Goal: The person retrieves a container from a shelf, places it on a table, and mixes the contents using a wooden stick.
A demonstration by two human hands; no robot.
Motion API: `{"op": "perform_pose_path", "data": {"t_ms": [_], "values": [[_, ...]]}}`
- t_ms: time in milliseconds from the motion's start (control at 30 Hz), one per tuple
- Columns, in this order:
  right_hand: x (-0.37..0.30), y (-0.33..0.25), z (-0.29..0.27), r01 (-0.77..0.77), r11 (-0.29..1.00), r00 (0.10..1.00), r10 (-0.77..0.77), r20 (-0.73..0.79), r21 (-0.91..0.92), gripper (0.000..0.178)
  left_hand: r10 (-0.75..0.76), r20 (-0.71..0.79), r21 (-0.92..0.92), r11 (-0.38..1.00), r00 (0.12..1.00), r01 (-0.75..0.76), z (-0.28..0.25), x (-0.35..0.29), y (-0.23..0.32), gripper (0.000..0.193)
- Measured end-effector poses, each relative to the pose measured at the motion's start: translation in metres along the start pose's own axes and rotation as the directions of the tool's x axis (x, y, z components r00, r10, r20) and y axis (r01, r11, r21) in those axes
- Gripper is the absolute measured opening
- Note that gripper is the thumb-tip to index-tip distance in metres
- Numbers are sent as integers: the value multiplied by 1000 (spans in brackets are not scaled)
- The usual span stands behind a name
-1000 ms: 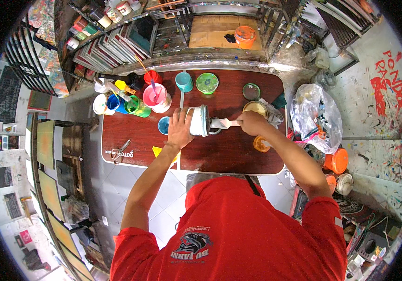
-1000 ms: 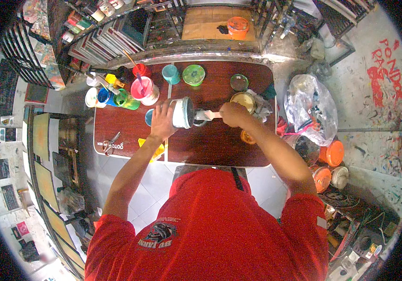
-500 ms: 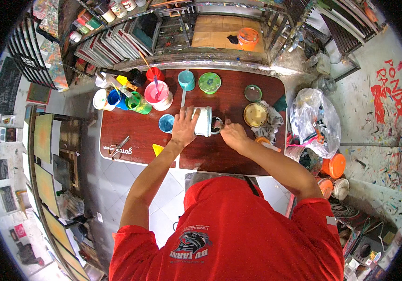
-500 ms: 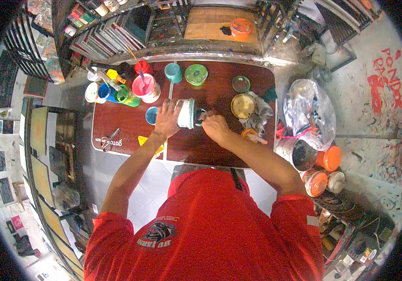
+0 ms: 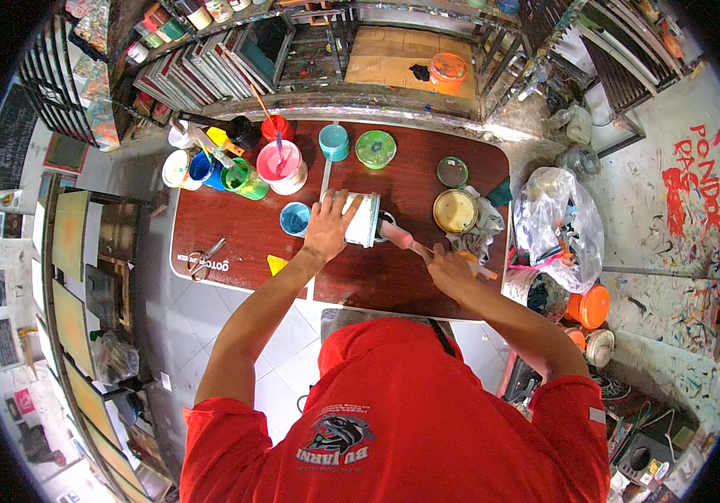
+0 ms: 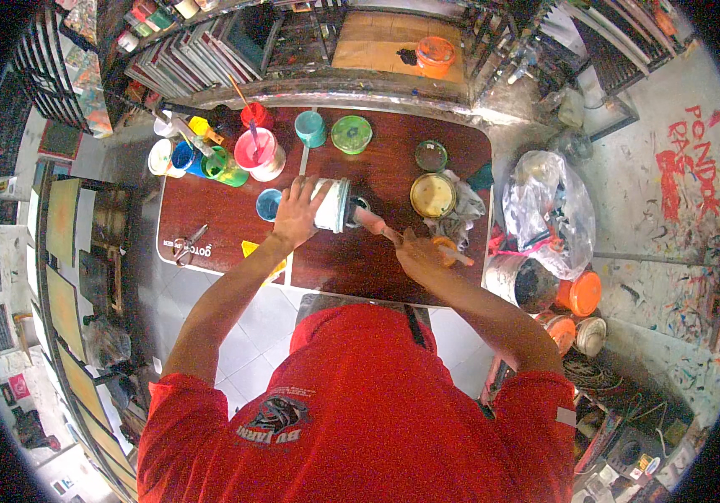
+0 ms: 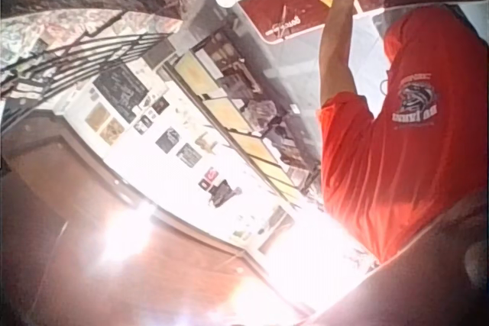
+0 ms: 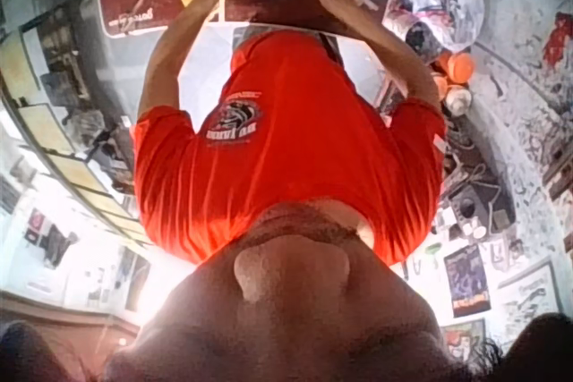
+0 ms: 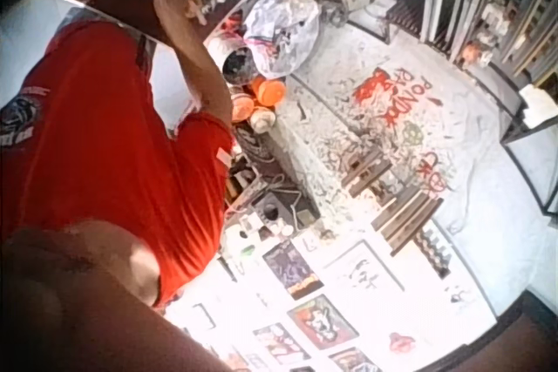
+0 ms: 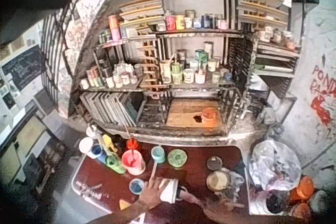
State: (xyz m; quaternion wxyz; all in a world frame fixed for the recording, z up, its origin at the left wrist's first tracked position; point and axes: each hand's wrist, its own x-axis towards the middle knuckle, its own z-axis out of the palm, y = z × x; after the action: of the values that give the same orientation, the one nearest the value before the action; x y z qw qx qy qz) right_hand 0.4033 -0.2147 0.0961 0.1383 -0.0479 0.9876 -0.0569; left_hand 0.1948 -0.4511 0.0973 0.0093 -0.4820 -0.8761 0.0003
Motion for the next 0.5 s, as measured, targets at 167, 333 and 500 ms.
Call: {"op": "perform_pose_path", "data": {"t_ms": [167, 333, 500], "values": [[-17, -2, -14, 43, 997, 999, -44, -17, -69, 45, -1, -2, -6, 1000, 1000, 1, -4, 4, 2, 98], [-21, -7, -37, 63, 993, 994, -71, -81, -99, 38, -5, -19, -38, 999, 1000, 4, -6, 3, 1, 97], [-15, -19, -69, -53, 997, 997, 50, -67, -50, 43, -19, -74, -56, 998, 997, 15, 2, -3, -2, 96]]}}
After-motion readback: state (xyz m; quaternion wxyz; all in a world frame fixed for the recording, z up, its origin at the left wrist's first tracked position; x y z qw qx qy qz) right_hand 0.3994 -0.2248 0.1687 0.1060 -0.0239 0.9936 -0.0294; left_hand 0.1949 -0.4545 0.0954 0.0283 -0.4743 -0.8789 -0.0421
